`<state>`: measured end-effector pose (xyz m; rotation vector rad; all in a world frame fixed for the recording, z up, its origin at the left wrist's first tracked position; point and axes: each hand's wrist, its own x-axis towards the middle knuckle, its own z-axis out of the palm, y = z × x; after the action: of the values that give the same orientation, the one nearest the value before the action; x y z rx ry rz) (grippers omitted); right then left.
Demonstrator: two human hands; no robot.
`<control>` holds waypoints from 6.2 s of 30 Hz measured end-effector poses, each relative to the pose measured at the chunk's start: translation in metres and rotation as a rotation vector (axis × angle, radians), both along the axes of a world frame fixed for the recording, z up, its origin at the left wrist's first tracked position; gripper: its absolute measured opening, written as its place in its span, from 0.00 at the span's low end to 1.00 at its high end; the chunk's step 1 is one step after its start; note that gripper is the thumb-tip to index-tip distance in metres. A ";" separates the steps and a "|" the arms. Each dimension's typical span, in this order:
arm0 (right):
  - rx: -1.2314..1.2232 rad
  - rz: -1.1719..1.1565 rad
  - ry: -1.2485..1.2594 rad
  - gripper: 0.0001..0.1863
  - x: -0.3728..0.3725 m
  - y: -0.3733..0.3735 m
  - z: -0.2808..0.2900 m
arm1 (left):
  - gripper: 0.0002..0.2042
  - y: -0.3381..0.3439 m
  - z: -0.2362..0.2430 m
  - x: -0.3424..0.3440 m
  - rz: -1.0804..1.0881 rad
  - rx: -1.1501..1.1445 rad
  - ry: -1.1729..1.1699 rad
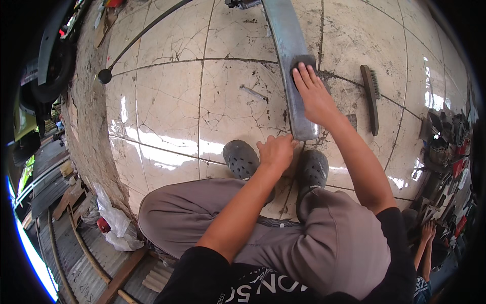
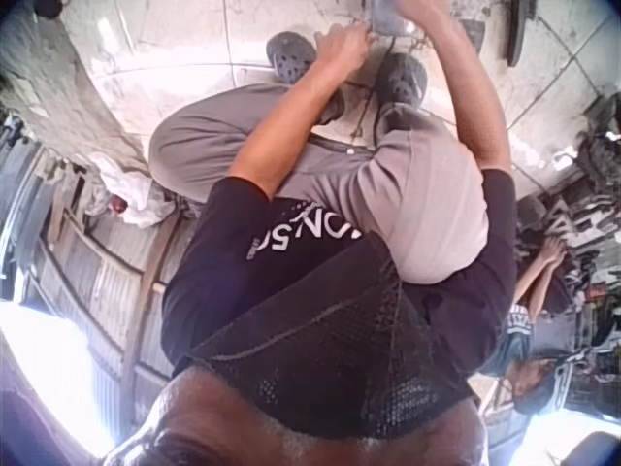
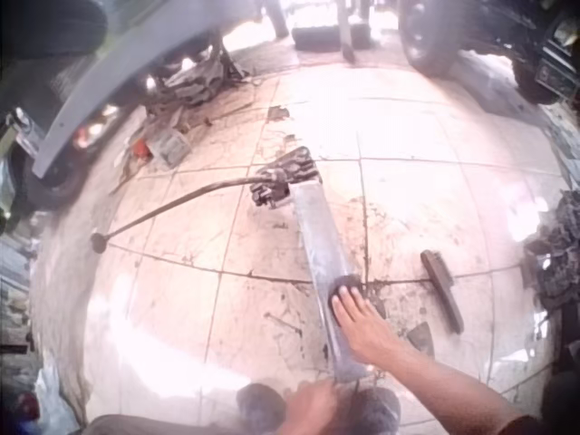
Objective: The person sits on the floor and sharpens a long, curved metal blade using a handheld sharpening stone. They repeatedly rub the stone along the blade's edge and periodically brush the surface with a wire brush to remove debris.
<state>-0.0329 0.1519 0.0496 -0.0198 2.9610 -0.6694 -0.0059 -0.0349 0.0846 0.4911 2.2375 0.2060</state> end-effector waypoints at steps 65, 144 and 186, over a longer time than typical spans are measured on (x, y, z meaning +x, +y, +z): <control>0.182 0.131 0.170 0.34 -0.011 -0.015 0.006 | 0.14 -0.020 -0.032 0.025 -0.054 0.193 0.303; 0.100 0.233 -0.151 0.36 0.046 -0.012 0.024 | 0.20 0.021 0.040 -0.191 0.044 0.147 0.066; -0.011 -0.110 -0.076 0.44 0.118 -0.095 0.001 | 0.18 0.012 -0.061 -0.158 0.544 0.689 -0.096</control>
<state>0.0847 0.0566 0.0508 0.1656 2.9020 -0.6841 -0.1639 -0.0226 0.0235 0.1962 2.1196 1.2764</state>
